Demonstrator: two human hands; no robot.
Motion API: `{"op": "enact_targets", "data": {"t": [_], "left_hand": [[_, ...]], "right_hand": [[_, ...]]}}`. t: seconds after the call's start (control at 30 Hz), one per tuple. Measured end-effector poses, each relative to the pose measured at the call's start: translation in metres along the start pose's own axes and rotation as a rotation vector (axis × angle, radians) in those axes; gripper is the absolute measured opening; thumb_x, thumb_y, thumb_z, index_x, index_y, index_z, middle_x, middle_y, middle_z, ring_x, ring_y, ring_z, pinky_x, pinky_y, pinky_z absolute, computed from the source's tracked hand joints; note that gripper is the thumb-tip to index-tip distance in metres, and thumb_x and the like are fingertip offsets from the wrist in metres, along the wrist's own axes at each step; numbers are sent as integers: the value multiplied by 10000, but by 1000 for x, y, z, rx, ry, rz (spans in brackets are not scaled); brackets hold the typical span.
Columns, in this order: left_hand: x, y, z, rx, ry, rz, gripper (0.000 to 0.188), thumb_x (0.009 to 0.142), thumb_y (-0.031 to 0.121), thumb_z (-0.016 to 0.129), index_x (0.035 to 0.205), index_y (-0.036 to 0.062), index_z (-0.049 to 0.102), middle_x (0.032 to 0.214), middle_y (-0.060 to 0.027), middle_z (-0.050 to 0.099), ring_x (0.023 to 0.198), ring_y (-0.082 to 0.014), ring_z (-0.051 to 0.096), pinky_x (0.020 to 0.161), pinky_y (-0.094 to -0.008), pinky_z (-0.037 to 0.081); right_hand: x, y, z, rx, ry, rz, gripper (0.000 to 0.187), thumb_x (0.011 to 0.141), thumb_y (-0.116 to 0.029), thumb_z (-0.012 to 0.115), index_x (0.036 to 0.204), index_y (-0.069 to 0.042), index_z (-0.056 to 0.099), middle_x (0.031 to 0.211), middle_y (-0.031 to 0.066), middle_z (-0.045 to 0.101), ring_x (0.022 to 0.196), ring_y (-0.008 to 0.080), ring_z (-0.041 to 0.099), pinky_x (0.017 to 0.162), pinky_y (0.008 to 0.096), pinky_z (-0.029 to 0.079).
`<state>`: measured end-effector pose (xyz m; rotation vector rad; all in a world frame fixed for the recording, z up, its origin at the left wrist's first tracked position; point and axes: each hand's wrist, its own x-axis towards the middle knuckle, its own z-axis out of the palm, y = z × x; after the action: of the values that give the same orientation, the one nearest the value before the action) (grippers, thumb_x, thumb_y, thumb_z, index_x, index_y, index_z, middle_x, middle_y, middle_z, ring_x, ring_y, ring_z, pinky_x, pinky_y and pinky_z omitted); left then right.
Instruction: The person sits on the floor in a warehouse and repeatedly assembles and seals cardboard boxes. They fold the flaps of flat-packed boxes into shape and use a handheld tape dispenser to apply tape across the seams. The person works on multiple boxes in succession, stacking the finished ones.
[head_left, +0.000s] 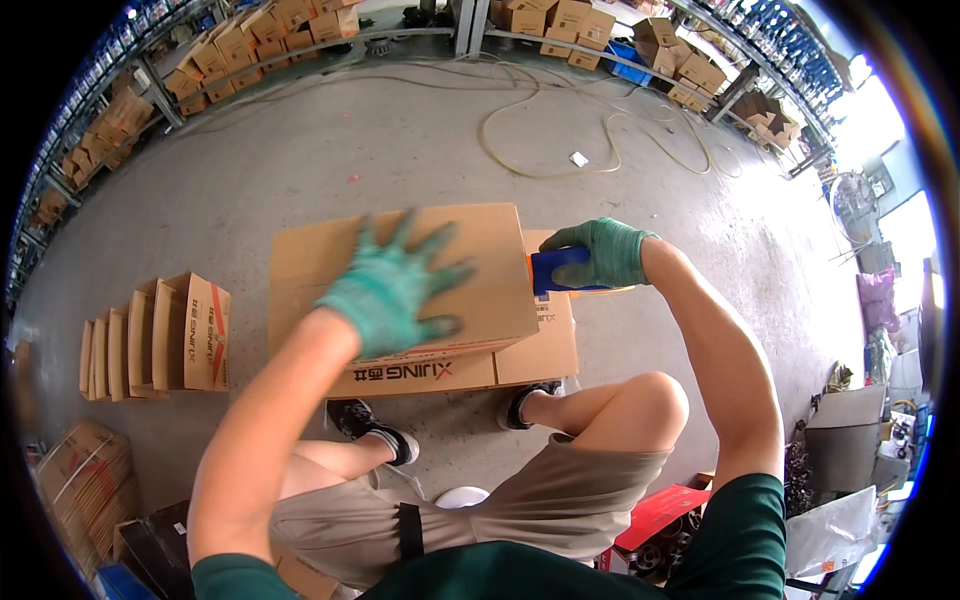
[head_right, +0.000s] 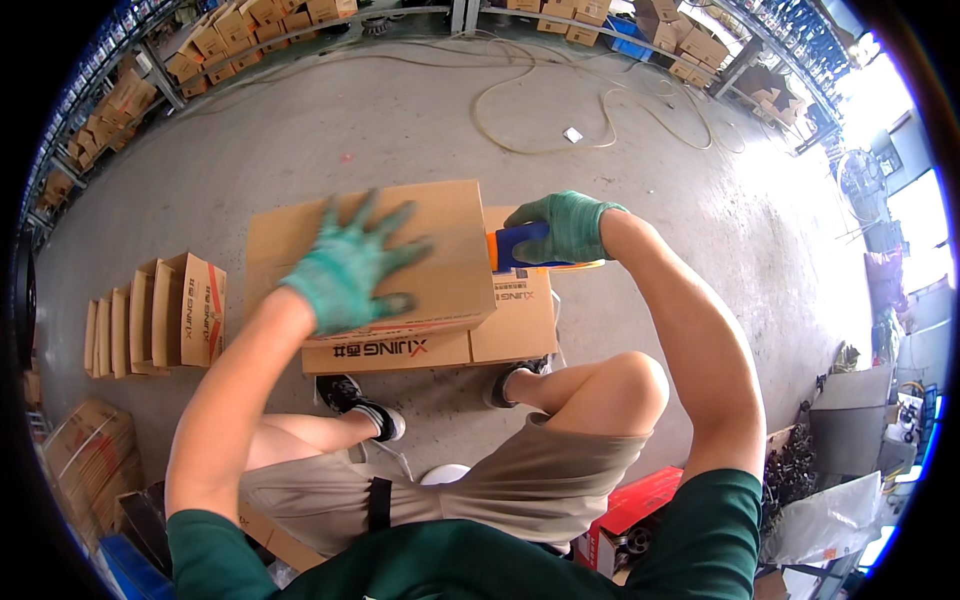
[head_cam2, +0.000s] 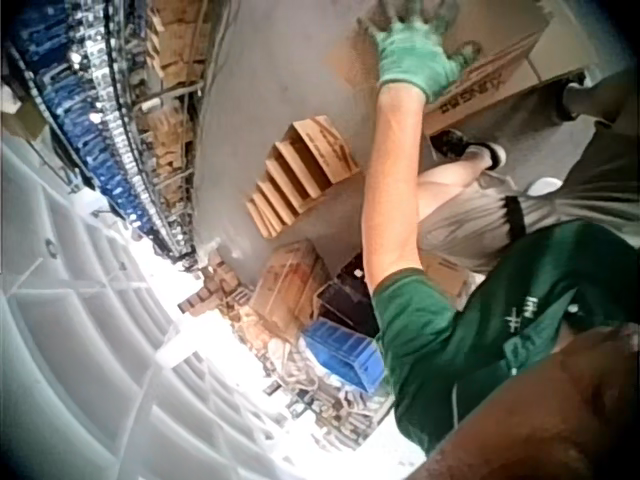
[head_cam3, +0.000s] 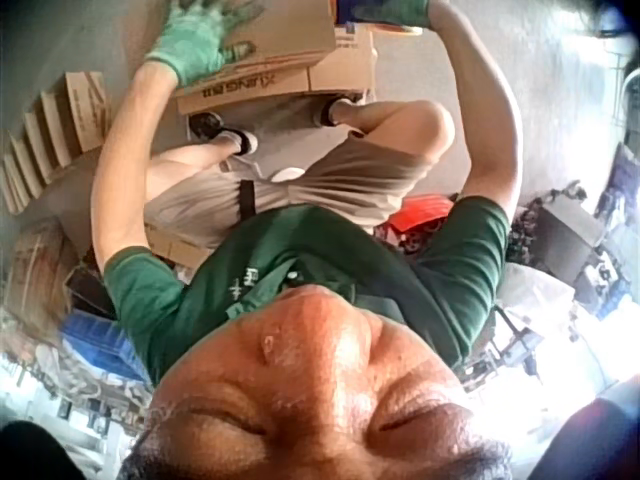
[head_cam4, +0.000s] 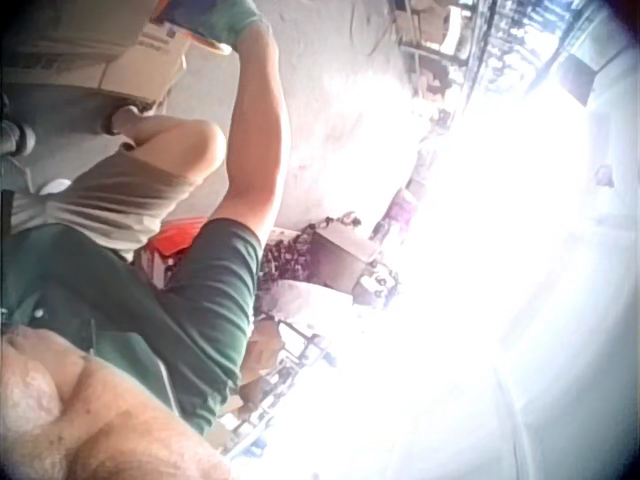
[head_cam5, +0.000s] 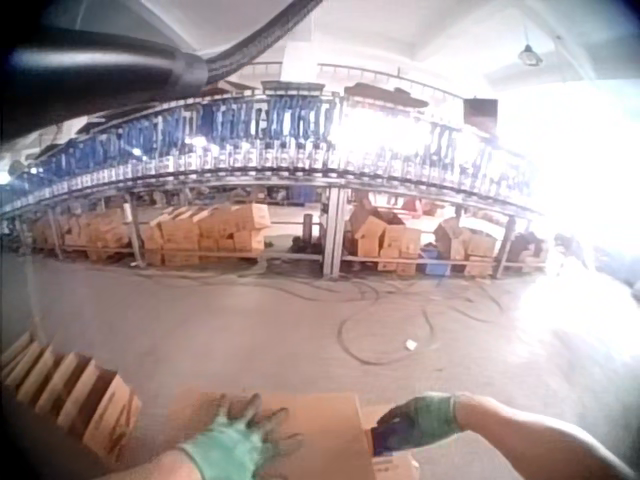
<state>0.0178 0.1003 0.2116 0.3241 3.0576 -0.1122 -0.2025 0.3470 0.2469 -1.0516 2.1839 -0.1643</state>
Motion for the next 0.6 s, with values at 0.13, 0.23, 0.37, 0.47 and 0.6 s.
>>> {"op": "enact_targets", "data": {"t": [0.13,0.23,0.37,0.47,0.6], "left_hand": [[76,36,-13,-113,54,154,675,940,630,506,1496,249,484,1628,-102,309,1526,-420,178,1156,-750,121],[103,46,-22,-143,-75,184,657,927,632,524,1430,212,563,1562,-86,425,1512,-400,240,1143,-763,143],[114,53,-33,-72,-265,178,586,874,659,552,1188,207,754,1482,-63,530,1496,-362,288,1111,-804,137],[116,54,-37,-106,-300,164,566,911,658,493,1121,220,784,1493,-49,523,1487,-348,305,1132,-789,79],[116,53,-14,-201,-94,156,530,983,576,453,1157,183,762,1514,-38,505,1489,-330,304,1167,-742,51]], "right_hand": [[-11,-33,-2,-232,19,-11,521,864,-446,704,1296,-159,661,1150,124,725,1047,308,679,929,392,535],[-14,-54,-2,-351,-43,57,479,862,-469,703,1232,-165,684,1118,122,729,1009,339,683,894,407,546],[-18,-48,35,-727,-198,29,384,909,-454,618,1199,-211,683,987,93,742,934,322,703,828,418,559],[-1,-5,82,-519,11,-114,346,978,-440,510,1169,-201,672,1053,83,730,1000,278,688,814,375,536],[50,30,126,550,379,94,388,1063,-344,367,1171,-114,660,1110,111,721,1079,306,656,899,401,511]]}}
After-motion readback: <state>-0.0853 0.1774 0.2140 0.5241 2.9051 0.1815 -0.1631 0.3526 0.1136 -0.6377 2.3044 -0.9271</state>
